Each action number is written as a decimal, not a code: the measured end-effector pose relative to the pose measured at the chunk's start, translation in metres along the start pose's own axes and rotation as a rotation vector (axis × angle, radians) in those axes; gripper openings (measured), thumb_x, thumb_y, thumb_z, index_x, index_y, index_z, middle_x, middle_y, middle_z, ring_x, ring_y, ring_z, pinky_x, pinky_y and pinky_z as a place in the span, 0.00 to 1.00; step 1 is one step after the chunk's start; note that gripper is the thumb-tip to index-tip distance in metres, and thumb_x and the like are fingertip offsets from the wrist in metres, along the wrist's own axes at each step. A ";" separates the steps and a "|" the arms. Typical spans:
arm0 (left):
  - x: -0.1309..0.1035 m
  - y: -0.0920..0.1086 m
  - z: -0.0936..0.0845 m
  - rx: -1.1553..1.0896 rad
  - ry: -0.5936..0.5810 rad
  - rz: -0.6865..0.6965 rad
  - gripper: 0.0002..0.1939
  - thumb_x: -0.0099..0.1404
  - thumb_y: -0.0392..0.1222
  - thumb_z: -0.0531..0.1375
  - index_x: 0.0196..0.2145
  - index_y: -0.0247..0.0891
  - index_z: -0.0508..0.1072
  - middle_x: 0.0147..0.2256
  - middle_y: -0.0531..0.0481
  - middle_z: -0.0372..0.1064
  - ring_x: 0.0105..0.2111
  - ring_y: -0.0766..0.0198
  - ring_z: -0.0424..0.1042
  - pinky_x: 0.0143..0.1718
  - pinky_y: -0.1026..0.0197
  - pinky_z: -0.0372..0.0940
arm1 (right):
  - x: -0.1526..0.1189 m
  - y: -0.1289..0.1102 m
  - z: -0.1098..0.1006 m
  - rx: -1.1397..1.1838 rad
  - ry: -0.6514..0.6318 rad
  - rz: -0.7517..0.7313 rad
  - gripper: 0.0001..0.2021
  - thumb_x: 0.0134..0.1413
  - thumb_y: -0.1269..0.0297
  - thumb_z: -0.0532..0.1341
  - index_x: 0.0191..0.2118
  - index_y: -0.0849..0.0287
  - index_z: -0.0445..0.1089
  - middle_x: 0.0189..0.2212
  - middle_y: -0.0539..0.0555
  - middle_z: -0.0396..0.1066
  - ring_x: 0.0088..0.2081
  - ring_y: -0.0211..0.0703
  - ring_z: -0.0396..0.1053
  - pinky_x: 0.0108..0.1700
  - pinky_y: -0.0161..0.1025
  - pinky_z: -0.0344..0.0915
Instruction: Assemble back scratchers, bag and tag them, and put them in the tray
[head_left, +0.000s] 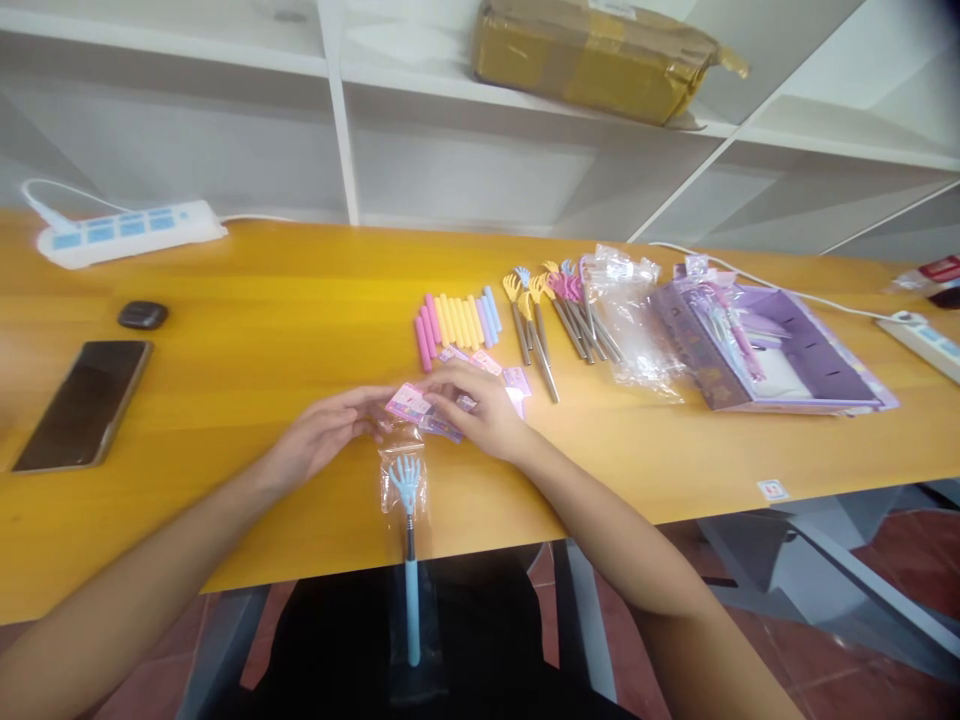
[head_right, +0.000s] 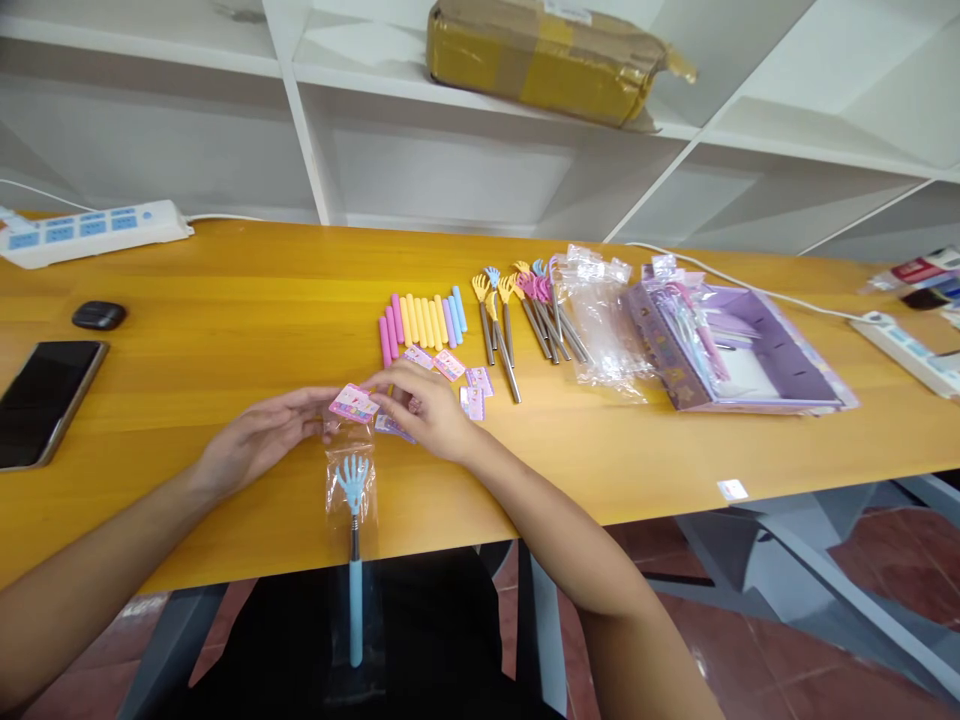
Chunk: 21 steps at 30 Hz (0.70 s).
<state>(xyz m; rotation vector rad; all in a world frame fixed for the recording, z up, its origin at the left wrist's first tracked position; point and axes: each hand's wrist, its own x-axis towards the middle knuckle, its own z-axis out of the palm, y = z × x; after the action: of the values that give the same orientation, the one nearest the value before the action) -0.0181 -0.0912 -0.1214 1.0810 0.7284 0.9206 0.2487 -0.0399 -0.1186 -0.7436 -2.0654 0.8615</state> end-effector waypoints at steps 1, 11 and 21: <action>0.000 0.000 0.000 0.003 -0.007 -0.001 0.23 0.71 0.50 0.61 0.60 0.42 0.80 0.58 0.40 0.78 0.52 0.48 0.76 0.50 0.50 0.69 | 0.000 -0.001 -0.001 -0.008 -0.007 -0.009 0.08 0.73 0.61 0.61 0.51 0.53 0.77 0.39 0.52 0.74 0.36 0.39 0.71 0.43 0.42 0.69; 0.000 -0.001 0.001 0.031 -0.034 -0.020 0.24 0.72 0.53 0.60 0.60 0.42 0.80 0.60 0.39 0.77 0.58 0.45 0.75 0.57 0.46 0.69 | 0.000 -0.003 -0.001 -0.038 -0.085 -0.080 0.11 0.75 0.63 0.58 0.50 0.52 0.79 0.40 0.54 0.69 0.39 0.41 0.69 0.42 0.42 0.69; 0.001 -0.002 0.000 0.022 -0.069 -0.031 0.24 0.73 0.54 0.58 0.62 0.45 0.79 0.66 0.41 0.72 0.67 0.42 0.67 0.67 0.41 0.62 | -0.003 -0.007 -0.003 -0.023 -0.230 -0.145 0.12 0.74 0.61 0.59 0.51 0.54 0.79 0.39 0.53 0.63 0.39 0.41 0.66 0.42 0.42 0.68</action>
<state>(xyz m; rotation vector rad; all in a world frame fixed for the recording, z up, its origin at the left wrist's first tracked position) -0.0170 -0.0910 -0.1229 1.1131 0.6976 0.8464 0.2513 -0.0450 -0.1132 -0.5181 -2.3037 0.8754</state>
